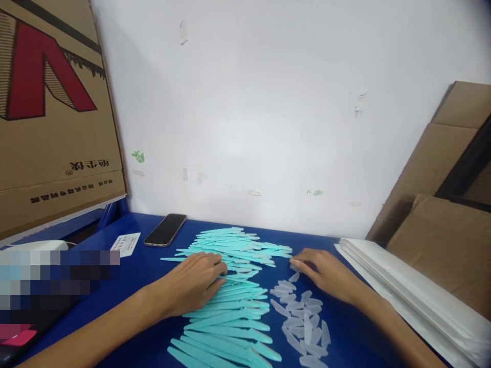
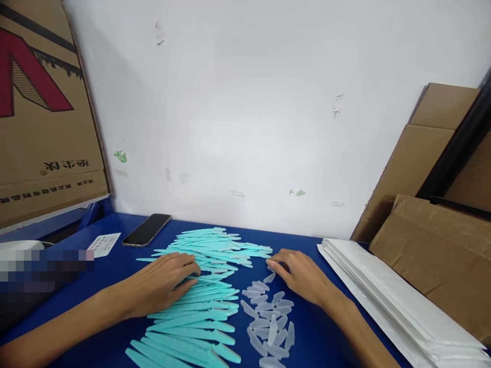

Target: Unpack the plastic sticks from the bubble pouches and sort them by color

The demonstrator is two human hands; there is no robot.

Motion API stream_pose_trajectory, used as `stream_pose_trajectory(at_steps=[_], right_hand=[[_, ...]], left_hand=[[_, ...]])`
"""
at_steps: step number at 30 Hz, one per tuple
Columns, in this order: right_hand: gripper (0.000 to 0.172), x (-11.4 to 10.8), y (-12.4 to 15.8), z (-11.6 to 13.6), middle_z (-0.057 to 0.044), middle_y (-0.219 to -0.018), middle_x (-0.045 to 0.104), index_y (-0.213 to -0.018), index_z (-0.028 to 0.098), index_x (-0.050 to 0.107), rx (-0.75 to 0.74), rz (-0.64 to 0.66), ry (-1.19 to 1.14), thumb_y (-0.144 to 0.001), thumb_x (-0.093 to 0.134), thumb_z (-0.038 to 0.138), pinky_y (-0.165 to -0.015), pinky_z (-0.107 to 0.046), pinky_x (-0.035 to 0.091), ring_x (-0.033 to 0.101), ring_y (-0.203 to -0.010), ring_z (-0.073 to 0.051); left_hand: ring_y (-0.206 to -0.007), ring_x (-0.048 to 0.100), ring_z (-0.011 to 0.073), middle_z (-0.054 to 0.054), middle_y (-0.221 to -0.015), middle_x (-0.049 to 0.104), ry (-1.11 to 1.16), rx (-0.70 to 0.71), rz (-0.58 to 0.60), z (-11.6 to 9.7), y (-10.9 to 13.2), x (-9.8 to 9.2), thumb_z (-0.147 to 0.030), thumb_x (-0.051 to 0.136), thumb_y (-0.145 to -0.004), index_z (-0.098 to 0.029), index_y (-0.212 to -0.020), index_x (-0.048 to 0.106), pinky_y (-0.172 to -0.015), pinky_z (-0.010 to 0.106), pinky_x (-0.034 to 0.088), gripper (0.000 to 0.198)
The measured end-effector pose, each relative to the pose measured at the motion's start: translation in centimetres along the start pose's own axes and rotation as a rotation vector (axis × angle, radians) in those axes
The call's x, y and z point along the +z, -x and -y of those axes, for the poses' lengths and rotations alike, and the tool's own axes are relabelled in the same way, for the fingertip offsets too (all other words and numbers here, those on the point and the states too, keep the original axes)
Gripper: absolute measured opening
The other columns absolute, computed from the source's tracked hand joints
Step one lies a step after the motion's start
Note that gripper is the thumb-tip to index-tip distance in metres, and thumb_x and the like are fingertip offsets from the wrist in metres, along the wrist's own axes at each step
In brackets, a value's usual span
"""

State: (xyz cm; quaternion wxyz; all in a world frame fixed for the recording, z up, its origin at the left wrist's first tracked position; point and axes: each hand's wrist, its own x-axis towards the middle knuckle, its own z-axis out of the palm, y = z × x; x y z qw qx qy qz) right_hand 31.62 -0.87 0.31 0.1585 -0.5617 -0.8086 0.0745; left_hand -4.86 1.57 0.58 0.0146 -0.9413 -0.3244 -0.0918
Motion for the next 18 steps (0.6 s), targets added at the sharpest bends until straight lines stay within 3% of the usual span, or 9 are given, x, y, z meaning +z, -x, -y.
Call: stream_pose_trajectory(at_steps=[9, 14, 18], right_hand=[[0.049, 0.3, -0.2, 0.3, -0.008, -0.101, 0.075, -0.104, 0.024, 0.077, -0.038, -0.03, -0.009, -0.107, 0.038, 0.053, -0.088, -0.036, 0.05, 0.069, -0.091, -0.025], [0.044, 0.3, -0.2, 0.6, -0.006, -0.105, 0.074, -0.107, 0.027, 0.077, -0.018, -0.002, -0.056, -0.105, 0.044, 0.055, -0.083, -0.034, 0.051, 0.069, -0.09, -0.024], [0.049, 0.3, -0.2, 0.8, -0.007, -0.103, 0.074, -0.106, 0.025, 0.075, -0.011, -0.007, -0.066, -0.106, 0.039, 0.058, -0.083, -0.035, 0.05, 0.068, -0.091, -0.024]], left_hand=[[-0.1, 0.066, 0.0279, 0.008, -0.112, 0.065, 0.079, -0.029, 0.047, -0.5, 0.0, 0.2, -0.025, 0.045, -0.106, -0.022, -0.119, 0.063, -0.088, 0.044, 0.052, 0.022], [-0.102, 0.065, 0.0255, 0.007, -0.115, 0.063, 0.145, 0.013, 0.053, -1.3, 0.3, -0.1, -0.021, 0.046, -0.105, -0.022, -0.122, 0.062, -0.088, 0.039, 0.052, 0.024], [-0.101, 0.065, 0.0242, 0.006, -0.114, 0.064, 0.179, 0.033, 0.059, -1.7, 0.4, -0.4, -0.022, 0.048, -0.104, -0.023, -0.121, 0.063, -0.085, 0.036, 0.052, 0.022]])
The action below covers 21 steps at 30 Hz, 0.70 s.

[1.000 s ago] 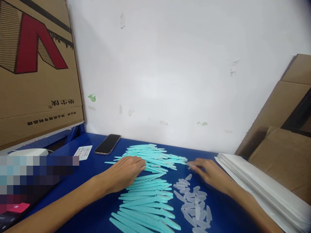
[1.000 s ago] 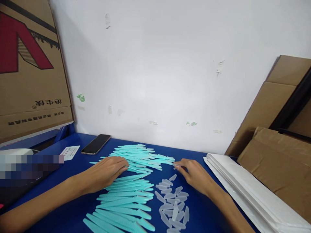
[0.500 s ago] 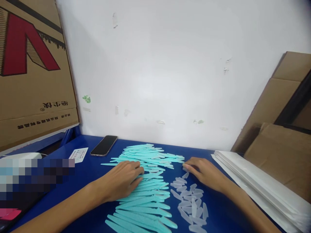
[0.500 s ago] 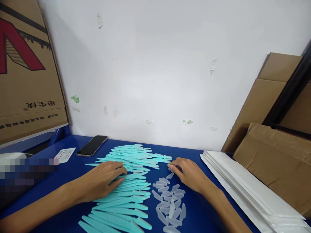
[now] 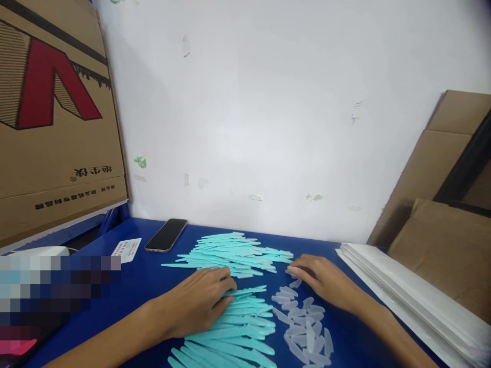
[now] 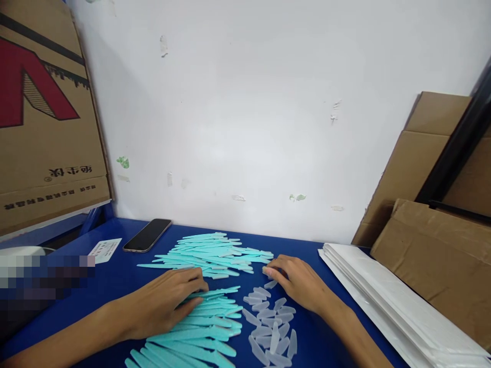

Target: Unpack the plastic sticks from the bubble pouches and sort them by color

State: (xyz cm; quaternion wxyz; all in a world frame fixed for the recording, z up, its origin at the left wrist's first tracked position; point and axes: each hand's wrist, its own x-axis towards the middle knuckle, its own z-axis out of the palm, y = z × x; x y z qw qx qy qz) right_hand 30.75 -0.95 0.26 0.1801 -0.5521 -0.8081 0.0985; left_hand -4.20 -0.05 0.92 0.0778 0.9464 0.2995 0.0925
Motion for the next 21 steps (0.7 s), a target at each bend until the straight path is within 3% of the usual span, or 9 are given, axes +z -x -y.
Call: stream_pose_trajectory(at_steps=[6, 12, 16, 21], right_hand=[[0.05, 0.3, 0.0, 0.3, -0.006, -0.096, 0.072, -0.098, 0.024, 0.071, 0.001, 0.001, 0.029, -0.108, 0.034, 0.056, -0.081, -0.034, 0.046, 0.066, -0.087, -0.023], [0.054, 0.2, 0.1, 1.6, -0.003, -0.082, 0.069, -0.079, 0.022, 0.063, -0.005, 0.045, 0.036, -0.108, 0.032, 0.056, -0.068, -0.032, 0.04, 0.062, -0.072, -0.019], [0.053, 0.2, 0.2, 2.0, -0.002, -0.084, 0.07, -0.082, 0.023, 0.066, -0.016, 0.005, 0.017, -0.109, 0.033, 0.055, -0.07, -0.031, 0.04, 0.065, -0.076, -0.019], [0.05, 0.3, 0.2, 2.0, -0.002, -0.089, 0.071, -0.088, 0.025, 0.071, -0.053, -0.063, 0.016, -0.11, 0.034, 0.05, -0.076, -0.031, 0.043, 0.066, -0.083, -0.019]], left_hand=[[-0.101, 0.064, 0.027, 0.009, -0.106, 0.065, -0.124, -0.087, -0.116, 1.1, -0.6, -0.4, -0.024, 0.04, -0.108, -0.019, -0.112, 0.067, -0.091, 0.045, 0.052, 0.027], [-0.108, 0.062, 0.0322, 0.012, -0.111, 0.064, -0.249, -0.206, -0.107, 3.3, -0.8, -0.3, -0.029, 0.056, -0.101, -0.018, -0.111, 0.068, -0.092, 0.049, 0.055, 0.019], [-0.111, 0.062, 0.0321, 0.012, -0.115, 0.064, -0.249, -0.236, -0.096, 3.4, -0.6, -0.2, -0.027, 0.059, -0.099, -0.019, -0.118, 0.065, -0.094, 0.048, 0.055, 0.022], [-0.113, 0.06, 0.0329, 0.015, -0.118, 0.062, -0.297, -0.243, -0.131, 3.2, -0.7, -0.9, -0.027, 0.048, -0.102, -0.017, -0.121, 0.063, -0.095, 0.05, 0.053, 0.027]])
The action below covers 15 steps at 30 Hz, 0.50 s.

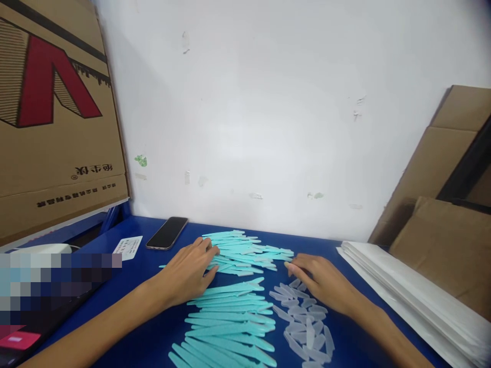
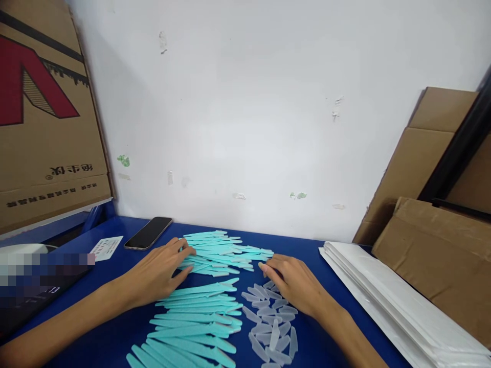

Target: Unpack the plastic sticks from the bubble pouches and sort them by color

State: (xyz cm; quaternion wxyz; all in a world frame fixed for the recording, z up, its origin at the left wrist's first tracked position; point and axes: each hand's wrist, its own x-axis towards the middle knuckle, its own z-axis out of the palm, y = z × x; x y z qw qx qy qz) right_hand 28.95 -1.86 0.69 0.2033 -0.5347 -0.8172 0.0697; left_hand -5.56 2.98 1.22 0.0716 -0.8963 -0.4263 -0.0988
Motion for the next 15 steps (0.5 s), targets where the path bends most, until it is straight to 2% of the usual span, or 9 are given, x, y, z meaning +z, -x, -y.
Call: stream_pose_trajectory(at_steps=[9, 15], right_hand=[[0.054, 0.1, 0.0, 0.2, -0.007, -0.092, 0.072, -0.091, 0.024, 0.073, -0.02, -0.033, 0.003, -0.109, 0.031, 0.052, -0.076, -0.034, 0.048, 0.066, -0.085, -0.023], [0.052, 0.2, 0.1, 0.3, -0.006, -0.092, 0.072, -0.091, 0.023, 0.073, -0.019, -0.02, 0.001, -0.109, 0.032, 0.05, -0.077, -0.033, 0.048, 0.067, -0.084, -0.021]], left_hand=[[-0.092, 0.066, 0.0368, 0.02, -0.105, 0.066, -0.152, -0.06, 0.058, 1.2, 0.3, -0.4, -0.017, 0.047, -0.094, -0.011, -0.109, 0.065, -0.073, 0.049, 0.055, 0.024], [-0.089, 0.069, 0.0356, 0.018, -0.099, 0.07, -0.178, -0.022, 0.106, 1.4, 0.5, -0.5, -0.011, 0.05, -0.089, -0.013, -0.1, 0.068, -0.074, 0.046, 0.054, 0.02]])
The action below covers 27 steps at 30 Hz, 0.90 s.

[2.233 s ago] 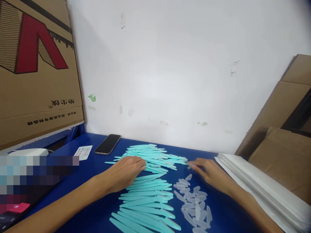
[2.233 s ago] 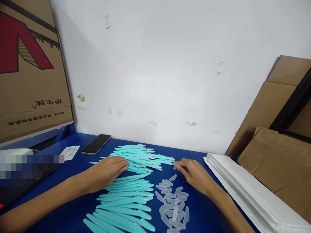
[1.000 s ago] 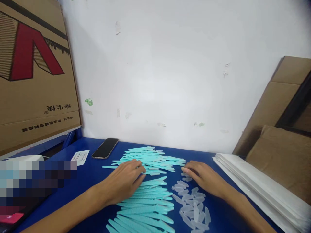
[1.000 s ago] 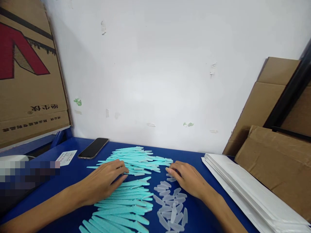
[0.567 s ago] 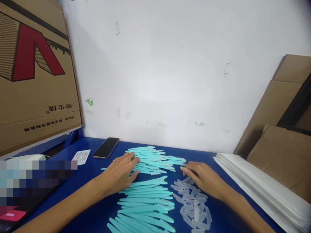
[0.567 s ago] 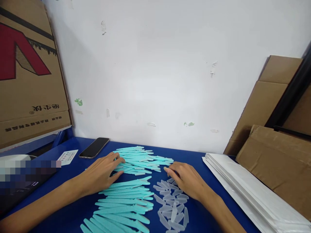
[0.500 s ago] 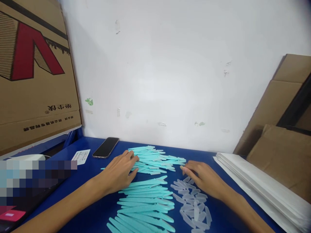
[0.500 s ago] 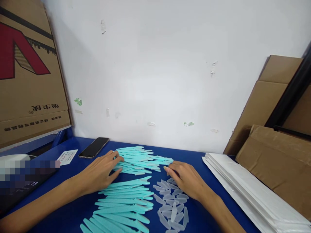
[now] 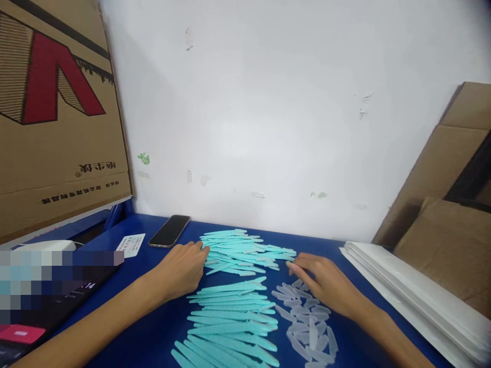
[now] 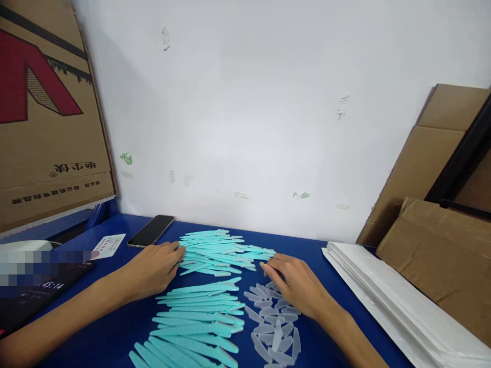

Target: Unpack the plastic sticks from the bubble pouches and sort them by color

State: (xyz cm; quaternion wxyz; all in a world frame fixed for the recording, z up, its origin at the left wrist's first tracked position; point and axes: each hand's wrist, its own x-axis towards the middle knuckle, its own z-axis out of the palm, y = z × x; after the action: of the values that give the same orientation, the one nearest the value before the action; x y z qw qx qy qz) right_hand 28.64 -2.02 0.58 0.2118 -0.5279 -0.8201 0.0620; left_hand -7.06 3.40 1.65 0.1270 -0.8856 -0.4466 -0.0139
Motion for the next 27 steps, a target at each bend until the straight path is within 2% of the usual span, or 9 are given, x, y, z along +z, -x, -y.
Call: stream_pose_trajectory(at_steps=[5, 9, 14, 19, 21, 25, 27], right_hand=[[0.051, 0.0, 0.0, 0.1, -0.005, -0.09, 0.071, -0.091, 0.023, 0.072, -0.001, 0.002, 0.011, -0.11, 0.033, 0.05, -0.075, -0.032, 0.047, 0.067, -0.083, -0.021], [0.05, -0.1, -0.1, 0.1, -0.005, -0.09, 0.071, -0.09, 0.023, 0.072, -0.004, -0.007, 0.015, -0.11, 0.033, 0.048, -0.076, -0.033, 0.047, 0.067, -0.083, -0.021], [0.05, -0.1, 0.0, 0.3, -0.005, -0.089, 0.071, -0.09, 0.024, 0.072, -0.01, -0.019, 0.017, -0.11, 0.033, 0.048, -0.075, -0.033, 0.047, 0.067, -0.083, -0.022], [0.05, 0.0, 0.0, 0.1, -0.006, -0.088, 0.072, -0.091, 0.023, 0.072, -0.024, -0.031, 0.043, -0.11, 0.033, 0.047, -0.076, -0.035, 0.049, 0.067, -0.083, -0.023], [0.046, 0.0, 0.0, 0.2, -0.007, -0.093, 0.073, -0.098, 0.024, 0.073, -0.043, -0.058, 0.062, -0.11, 0.033, 0.045, -0.078, -0.037, 0.049, 0.067, -0.086, -0.024], [0.033, 0.5, 0.2, 2.0, -0.007, -0.108, 0.074, -0.128, 0.027, 0.064, -0.123, -0.169, 0.042, -0.108, 0.043, 0.042, -0.086, -0.04, 0.051, 0.068, -0.097, -0.024], [0.037, 1.0, 0.3, 3.6, -0.007, -0.109, 0.074, -0.139, 0.028, 0.057, -0.201, -0.186, 0.019, -0.106, 0.05, 0.043, -0.09, -0.042, 0.051, 0.067, -0.1, -0.025]], left_hand=[[-0.089, 0.068, 0.0347, 0.017, -0.092, 0.07, -0.008, 0.015, -0.027, 0.1, -0.3, 0.2, -0.01, 0.05, -0.091, -0.013, -0.098, 0.067, -0.077, 0.045, 0.053, 0.018], [-0.089, 0.067, 0.0312, 0.015, -0.098, 0.069, 0.013, 0.032, -0.078, -0.4, -0.5, -0.1, -0.008, 0.037, -0.098, -0.015, -0.105, 0.062, -0.081, 0.044, 0.051, 0.027], [-0.075, 0.064, 0.0247, 0.01, -0.104, 0.064, 0.126, 0.059, -0.101, -1.9, -0.3, -1.2, -0.02, 0.028, -0.107, -0.02, -0.109, 0.057, -0.064, 0.035, 0.046, 0.029], [-0.069, 0.066, 0.0239, 0.004, -0.093, 0.071, 0.249, 0.062, -0.126, -2.7, -0.1, -1.1, -0.029, 0.033, -0.109, -0.021, -0.105, 0.054, -0.061, 0.033, 0.041, 0.023], [-0.07, 0.068, 0.0245, 0.003, -0.089, 0.073, 0.268, 0.065, -0.152, -2.8, -0.1, -0.6, -0.03, 0.036, -0.109, -0.022, -0.104, 0.054, -0.06, 0.032, 0.04, 0.02], [-0.066, 0.069, 0.0234, 0.001, -0.083, 0.074, 0.318, 0.128, -0.246, -3.7, 0.1, 0.0, -0.032, 0.038, -0.109, -0.023, -0.103, 0.052, -0.057, 0.03, 0.037, 0.018], [-0.064, 0.069, 0.0223, 0.0, -0.082, 0.074, 0.349, 0.175, -0.293, -4.5, 0.5, 0.1, -0.033, 0.037, -0.109, -0.024, -0.101, 0.05, -0.054, 0.029, 0.034, 0.019]])
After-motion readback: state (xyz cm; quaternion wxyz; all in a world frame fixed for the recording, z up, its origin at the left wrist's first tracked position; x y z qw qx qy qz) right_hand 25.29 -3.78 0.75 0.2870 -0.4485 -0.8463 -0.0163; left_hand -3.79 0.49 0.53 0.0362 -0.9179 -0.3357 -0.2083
